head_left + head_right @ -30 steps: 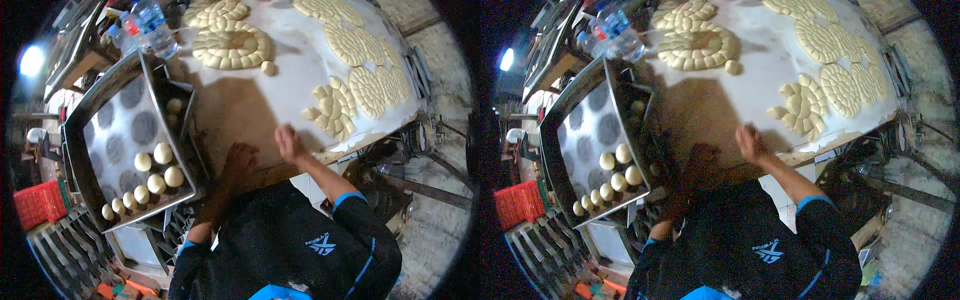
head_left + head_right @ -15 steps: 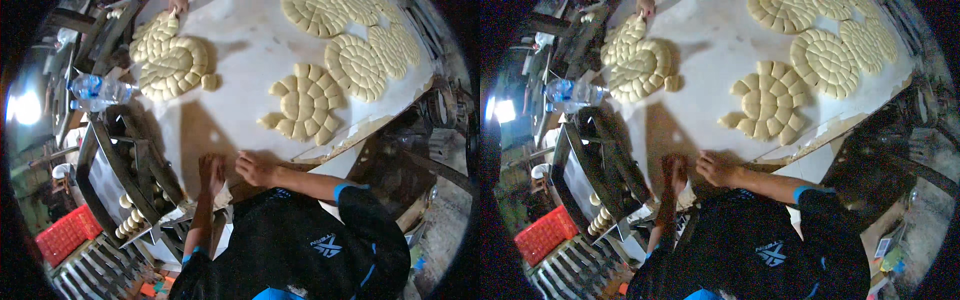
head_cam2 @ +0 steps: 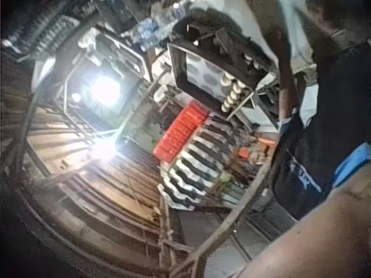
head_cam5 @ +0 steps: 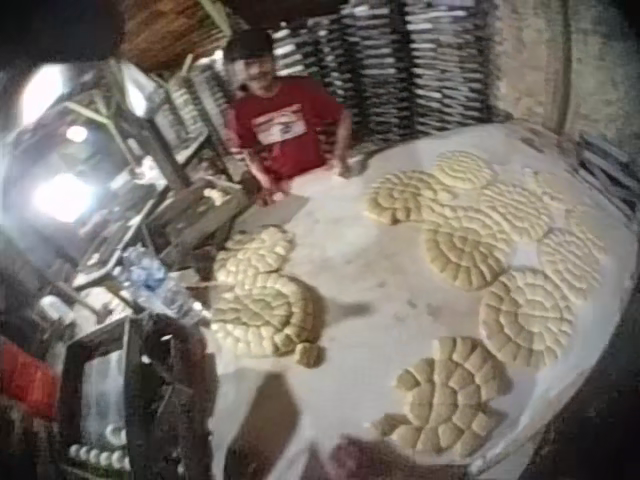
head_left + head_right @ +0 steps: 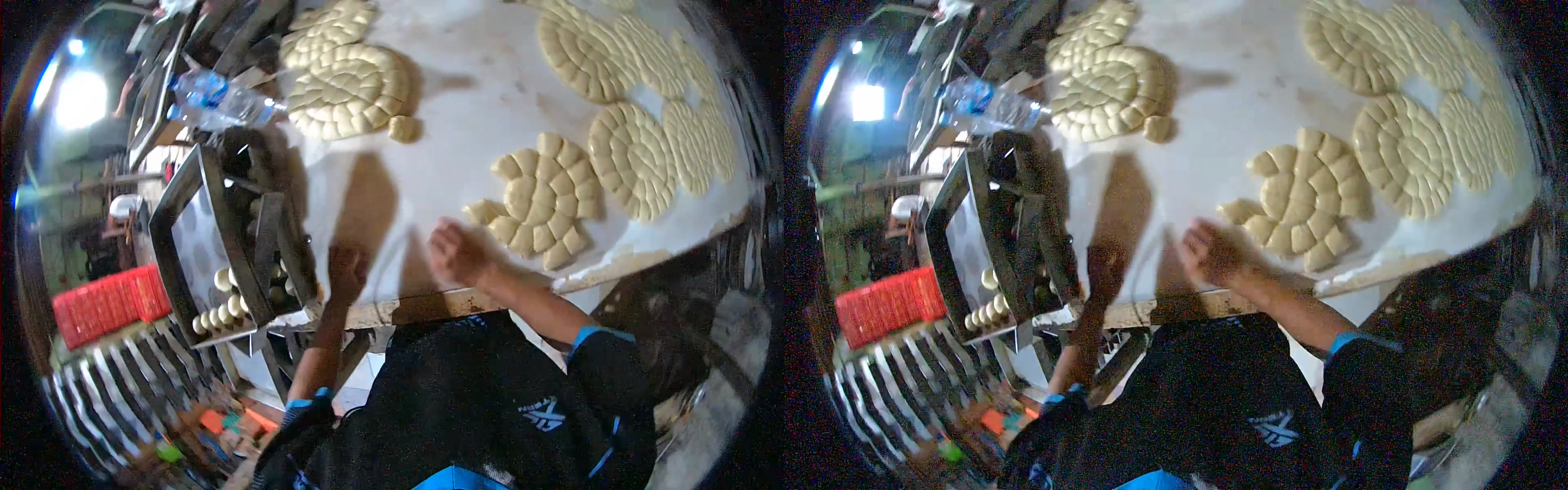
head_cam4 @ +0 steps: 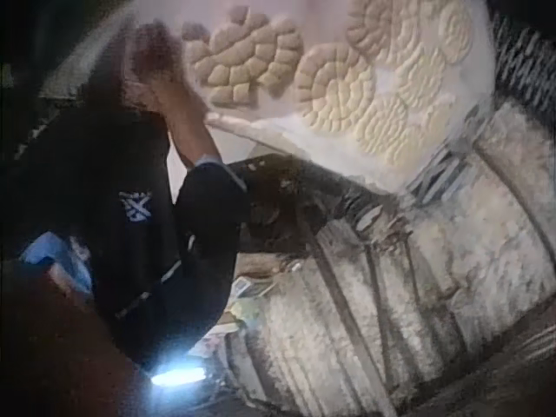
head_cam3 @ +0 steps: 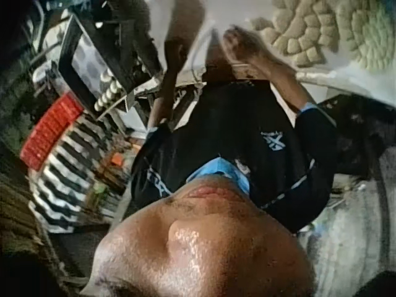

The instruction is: The person shapes dough pieces by hand, places dough balls onto baking trays, walks to an industrial mixer to press its buttons, and returns to shape and arrange more dough pieces onto metal trays.

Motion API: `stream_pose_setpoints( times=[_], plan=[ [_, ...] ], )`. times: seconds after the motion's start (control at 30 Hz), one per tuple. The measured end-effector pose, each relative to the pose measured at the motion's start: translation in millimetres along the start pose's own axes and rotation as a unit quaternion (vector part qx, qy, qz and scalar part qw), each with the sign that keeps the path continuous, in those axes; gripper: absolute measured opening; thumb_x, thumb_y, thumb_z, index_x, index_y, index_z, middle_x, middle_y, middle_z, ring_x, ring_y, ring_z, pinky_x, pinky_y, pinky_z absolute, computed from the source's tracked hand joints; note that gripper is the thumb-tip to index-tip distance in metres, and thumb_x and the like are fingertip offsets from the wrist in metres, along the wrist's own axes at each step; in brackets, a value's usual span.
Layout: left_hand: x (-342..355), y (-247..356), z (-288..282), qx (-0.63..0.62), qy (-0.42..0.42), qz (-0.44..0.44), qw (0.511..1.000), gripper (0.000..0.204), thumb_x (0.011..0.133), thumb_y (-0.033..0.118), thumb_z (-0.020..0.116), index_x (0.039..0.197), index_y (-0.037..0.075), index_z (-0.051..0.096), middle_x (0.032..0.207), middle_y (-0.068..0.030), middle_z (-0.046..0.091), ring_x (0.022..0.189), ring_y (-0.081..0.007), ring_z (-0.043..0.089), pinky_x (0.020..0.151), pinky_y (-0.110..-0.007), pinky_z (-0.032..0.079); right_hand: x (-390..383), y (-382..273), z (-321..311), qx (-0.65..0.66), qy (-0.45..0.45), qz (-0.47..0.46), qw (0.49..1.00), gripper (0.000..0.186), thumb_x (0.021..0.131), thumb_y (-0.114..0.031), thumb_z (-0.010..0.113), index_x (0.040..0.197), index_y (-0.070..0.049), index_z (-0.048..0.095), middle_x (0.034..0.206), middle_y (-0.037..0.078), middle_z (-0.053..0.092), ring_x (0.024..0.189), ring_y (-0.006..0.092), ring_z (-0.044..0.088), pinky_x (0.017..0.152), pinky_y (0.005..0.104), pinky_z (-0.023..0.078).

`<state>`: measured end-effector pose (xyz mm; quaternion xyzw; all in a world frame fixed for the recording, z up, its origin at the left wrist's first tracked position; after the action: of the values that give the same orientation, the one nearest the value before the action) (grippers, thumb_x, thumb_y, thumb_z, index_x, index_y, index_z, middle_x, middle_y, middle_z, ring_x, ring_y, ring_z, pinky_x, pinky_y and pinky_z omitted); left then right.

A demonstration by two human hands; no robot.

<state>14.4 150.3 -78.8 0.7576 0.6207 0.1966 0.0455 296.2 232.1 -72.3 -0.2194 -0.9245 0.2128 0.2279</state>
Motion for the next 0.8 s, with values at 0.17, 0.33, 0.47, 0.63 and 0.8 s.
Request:
stream_pose_setpoints(
  times=[0.17,0.33,0.47,0.63,0.8],
  plan=[
    [43,-54,17,0.0,0.005,-0.144,0.989,0.028,0.094,0.01,0.049,0.119,0.001,0.051,0.118,-0.0171,0.053,0.109,-0.0327,0.051,0.101,-0.039,0.038,88,-16,19,-0.023,0.108,0.106,0.988,0.011,0.079,-0.005,0.057,0.089,-0.001,0.055,0.089,0.017,0.054,0.094,0.0371,0.054,0.102,0.0534,0.038],
    [47,14,11,0.049,-0.087,0.002,0.995,0.039,0.092,0.016,0.05,0.127,0.001,0.05,0.124,-0.0245,0.051,0.114,-0.0388,0.049,0.106,-0.047,0.034,41,-73,49,0.018,0.098,0.152,0.983,0.017,0.082,0.0,0.051,0.097,0.004,0.055,0.107,0.022,0.054,0.108,0.0412,0.05,0.104,0.0569,0.033],
    [-56,44,-12,-0.09,-0.072,-0.103,0.988,0.041,0.087,0.012,0.057,0.126,0.002,0.051,0.129,-0.0203,0.048,0.12,-0.0347,0.047,0.105,-0.043,0.036,41,-84,-8,0.079,-0.111,0.139,0.981,0.014,0.083,-0.008,0.056,0.092,0.002,0.059,0.104,0.019,0.057,0.105,0.0365,0.052,0.093,0.0458,0.042],
    [-75,42,-185,-0.456,-0.035,-0.055,0.888,0.044,0.079,0.006,0.061,0.121,0.001,0.052,0.124,-0.019,0.049,0.112,-0.0352,0.052,0.102,-0.042,0.038,74,-74,-43,0.17,-0.137,0.357,0.908,0.026,0.094,-0.022,0.051,0.096,0.001,0.062,0.084,0.011,0.062,0.08,0.0219,0.06,0.077,0.0343,0.049],
    [-96,-83,-338,-0.12,0.146,-0.172,0.967,0.042,0.078,-0.001,0.067,0.118,0.004,0.055,0.115,-0.0161,0.058,0.107,-0.0345,0.057,0.094,-0.042,0.045,233,-240,-58,0.174,-0.049,0.1,0.978,0.023,0.088,-0.013,0.06,0.107,0.0,0.059,0.098,0.016,0.061,0.09,0.0266,0.061,0.082,0.0347,0.049]
  ],
)
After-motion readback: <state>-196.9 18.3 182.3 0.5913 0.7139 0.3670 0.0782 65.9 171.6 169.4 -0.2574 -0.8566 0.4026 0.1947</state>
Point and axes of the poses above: each hand's wrist, its own x-axis towards the middle knuckle, its own z-axis out of the palm, y = z × x, the point moved 2 cm from there along x, towards the middle knuckle
